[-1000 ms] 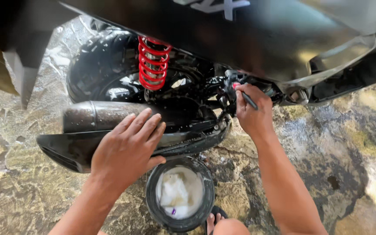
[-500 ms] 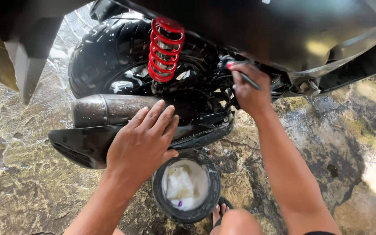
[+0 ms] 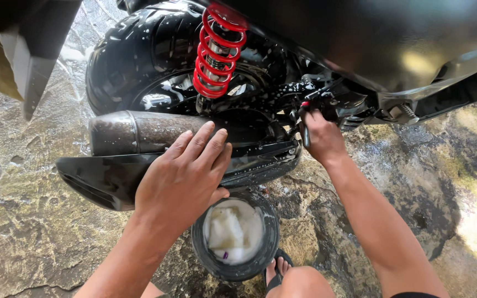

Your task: The person scrubs the rear wheel, chain, and exhaust area of a motorcycle using a small brush and soapy water. They then switch to a sponge to wash the rear fender, taillight, and seat, covering the vehicle with soap suds.

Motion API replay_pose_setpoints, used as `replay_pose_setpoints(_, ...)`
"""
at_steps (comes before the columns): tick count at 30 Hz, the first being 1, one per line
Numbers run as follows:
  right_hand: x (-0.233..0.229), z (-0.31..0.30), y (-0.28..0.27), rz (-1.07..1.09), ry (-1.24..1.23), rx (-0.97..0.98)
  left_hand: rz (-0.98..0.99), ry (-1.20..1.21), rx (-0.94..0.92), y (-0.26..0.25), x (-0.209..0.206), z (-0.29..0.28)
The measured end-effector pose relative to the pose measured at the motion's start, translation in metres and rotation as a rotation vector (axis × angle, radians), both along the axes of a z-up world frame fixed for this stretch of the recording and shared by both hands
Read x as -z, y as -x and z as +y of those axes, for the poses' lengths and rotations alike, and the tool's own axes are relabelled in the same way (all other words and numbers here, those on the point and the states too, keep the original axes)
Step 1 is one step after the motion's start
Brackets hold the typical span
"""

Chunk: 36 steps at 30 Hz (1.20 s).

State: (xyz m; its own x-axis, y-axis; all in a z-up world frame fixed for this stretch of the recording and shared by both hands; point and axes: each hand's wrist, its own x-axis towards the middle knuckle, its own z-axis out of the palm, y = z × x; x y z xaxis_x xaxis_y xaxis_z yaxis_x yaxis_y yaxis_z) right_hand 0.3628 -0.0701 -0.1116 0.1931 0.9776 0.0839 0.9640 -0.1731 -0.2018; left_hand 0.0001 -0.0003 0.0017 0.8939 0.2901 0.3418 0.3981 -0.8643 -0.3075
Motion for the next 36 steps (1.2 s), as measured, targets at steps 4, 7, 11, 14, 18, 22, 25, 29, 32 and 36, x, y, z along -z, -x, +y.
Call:
replay_pose_setpoints(4, -0.007, 0.011, 0.004, -0.014, 0.236, 0.100, 0.005, -0.008, -0.008, -0.001, -0.003, 0.001)
replay_pose_setpoints(7, 0.009, 0.015, -0.004, -0.261, -0.143, -0.045, 0.002, 0.000, -0.002, 0.000, -0.001, 0.000)
replay_pose_setpoints(11, -0.001, 0.011, 0.000, -0.050, 0.050, 0.053, 0.008, -0.005, 0.003, 0.000, 0.000, -0.001)
replay_pose_setpoints(14, -0.001, 0.002, -0.001, -0.135, 0.062, 0.008, 0.003, -0.003, -0.007, 0.000, -0.001, -0.002)
replay_pose_setpoints(18, -0.016, -0.017, 0.005, 0.027, 0.145, 0.121, 0.007, -0.005, -0.004, 0.000, -0.001, -0.002)
replay_pose_setpoints(22, -0.021, -0.023, 0.005, -0.084, -0.148, 0.058, 0.016, -0.036, -0.029, -0.013, 0.004, -0.005)
replay_pose_setpoints(25, -0.016, -0.017, 0.008, 0.222, 0.171, 0.212, 0.009, -0.003, 0.005, -0.047, 0.024, -0.008)
replay_pose_setpoints(29, 0.021, -0.023, -0.005, 0.010, 0.059, 0.158, 0.200, 0.212, -0.017, -0.097, 0.024, -0.022)
replay_pose_setpoints(32, 0.042, -0.012, -0.030, -0.118, -0.074, 0.123, 0.302, 0.360, -0.018, -0.131, 0.042, -0.031)
replay_pose_setpoints(36, 0.056, -0.008, -0.045, 0.087, -0.003, 0.168, 0.285, 0.334, -0.017, -0.143, 0.055, -0.034)
